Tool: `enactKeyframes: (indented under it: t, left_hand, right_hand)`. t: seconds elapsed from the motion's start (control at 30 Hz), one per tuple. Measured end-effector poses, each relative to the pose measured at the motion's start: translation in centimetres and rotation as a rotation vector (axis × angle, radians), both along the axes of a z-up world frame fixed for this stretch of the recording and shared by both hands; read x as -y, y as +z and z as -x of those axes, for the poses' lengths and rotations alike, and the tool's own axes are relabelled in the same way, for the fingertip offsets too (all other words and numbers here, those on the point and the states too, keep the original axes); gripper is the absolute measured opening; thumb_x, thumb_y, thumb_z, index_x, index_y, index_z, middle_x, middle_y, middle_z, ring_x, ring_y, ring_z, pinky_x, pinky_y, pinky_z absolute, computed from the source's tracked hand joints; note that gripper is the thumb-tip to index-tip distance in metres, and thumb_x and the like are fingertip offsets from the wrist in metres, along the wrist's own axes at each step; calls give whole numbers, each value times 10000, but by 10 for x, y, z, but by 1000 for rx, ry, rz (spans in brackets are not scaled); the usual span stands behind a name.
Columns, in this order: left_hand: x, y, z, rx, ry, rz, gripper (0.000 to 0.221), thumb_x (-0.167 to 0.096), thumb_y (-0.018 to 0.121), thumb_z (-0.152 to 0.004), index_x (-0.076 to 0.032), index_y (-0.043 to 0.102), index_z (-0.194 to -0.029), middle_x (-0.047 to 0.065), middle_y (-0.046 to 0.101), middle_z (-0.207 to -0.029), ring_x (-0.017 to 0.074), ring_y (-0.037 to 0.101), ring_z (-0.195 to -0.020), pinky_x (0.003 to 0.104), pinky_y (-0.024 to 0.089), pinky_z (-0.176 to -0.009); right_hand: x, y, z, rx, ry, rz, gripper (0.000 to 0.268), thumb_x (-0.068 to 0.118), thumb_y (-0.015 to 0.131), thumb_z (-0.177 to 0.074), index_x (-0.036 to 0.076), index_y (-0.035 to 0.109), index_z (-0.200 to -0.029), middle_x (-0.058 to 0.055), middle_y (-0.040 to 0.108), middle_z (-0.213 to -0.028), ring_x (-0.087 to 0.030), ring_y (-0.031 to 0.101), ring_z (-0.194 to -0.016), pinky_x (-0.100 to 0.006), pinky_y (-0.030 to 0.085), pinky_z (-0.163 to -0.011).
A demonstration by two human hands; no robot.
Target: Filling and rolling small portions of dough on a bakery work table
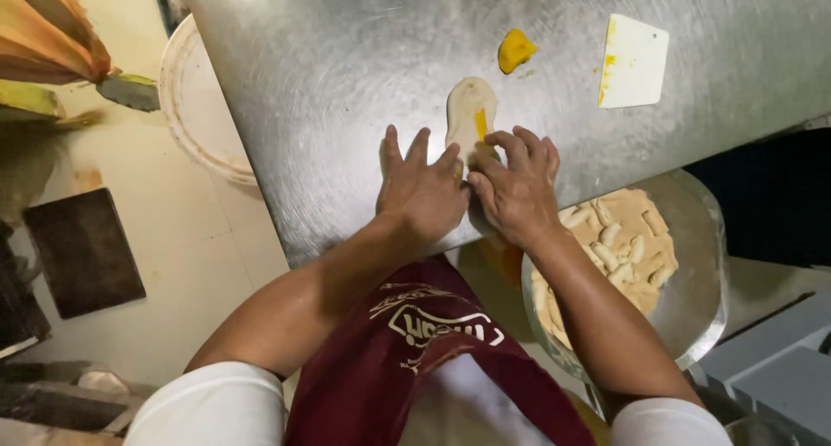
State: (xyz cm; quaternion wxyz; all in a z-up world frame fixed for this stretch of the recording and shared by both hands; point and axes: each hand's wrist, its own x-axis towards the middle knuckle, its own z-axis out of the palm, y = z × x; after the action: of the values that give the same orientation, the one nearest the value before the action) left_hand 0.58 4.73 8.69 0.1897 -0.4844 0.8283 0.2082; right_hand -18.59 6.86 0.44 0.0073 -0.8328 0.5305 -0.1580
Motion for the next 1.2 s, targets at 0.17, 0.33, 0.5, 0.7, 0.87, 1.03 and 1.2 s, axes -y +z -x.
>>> enactKeyframes:
  t: [0.17, 0.33, 0.5, 0.7, 0.87, 1.03, 1.2]
  left_hand:
    - [-24, -60, -6, -285, 1, 543, 492, -311, 524, -1003, -81, 618, -1427, 61, 581, -1510, 467, 444, -1415, 790, 274, -1075]
    - [-19, -27, 6, -158, 71, 305, 527, -416, 541, -990, -111, 634, -1410, 37, 608, -1481, 454, 433, -1421, 821, 190, -1094]
    - [-33, -41, -2, -27, 68, 170, 576, -450, 339, -1052, -203, 431, -1564, -53, 423, -1622, 351, 306, -1462, 720, 7, -1120]
    - [57, -78, 2, -409, 247, 461, 477, -474, 567, -958, -189, 669, -1327, 58, 691, -1128, 368, 578, -1161, 726, 292, -1062]
    - [71, -80, 16, -427, 231, 457, 400, -370, 588, -989, -163, 680, -1319, 67, 584, -1313, 410, 424, -1378, 756, 239, -1098]
    - [30, -92, 5, -343, 64, 325, 497, -348, 461, -1057, -150, 509, -1510, 38, 506, -1407, 392, 342, -1451, 750, 172, -1152]
    - [24, -68, 4, -388, 94, 391, 565, -406, 513, -1035, -95, 479, -1507, 89, 459, -1397, 402, 281, -1461, 749, 173, -1137]
  right_hand:
    - [-9, -28, 6, 13, 34, 6, 464, 510, 438, -1100, 203, 713, -1312, -53, 587, -1319, -383, 415, -1370, -613, 227, -1096]
    - [8, -28, 30, 136, 102, -49, 396, 517, 534, -1077, 228, 797, -1137, 11, 661, -1189, -340, 482, -1342, -599, 225, -1118]
    - [8, -28, 48, 55, 205, 72, 303, 400, 640, -1017, 216, 778, -1215, -14, 676, -1202, -366, 546, -1261, -578, 298, -1064]
    - [91, 4, 26, 114, 88, -130, 313, 242, 590, -1027, 153, 684, -1311, -123, 591, -1258, -400, 588, -1100, -556, 452, -897]
    - [97, -14, 4, -30, 22, -133, 332, 324, 629, -968, 147, 688, -1243, -97, 547, -1259, -409, 541, -1146, -567, 416, -959]
    - [51, -26, 15, -108, 91, 13, 374, 236, 619, -922, 150, 717, -1273, -71, 597, -1210, -350, 554, -1173, -552, 311, -1078]
    - [61, -29, 1, 137, 87, 168, 198, 173, 651, -895, 141, 736, -1070, -76, 601, -1073, -320, 635, -982, -408, 493, -816]
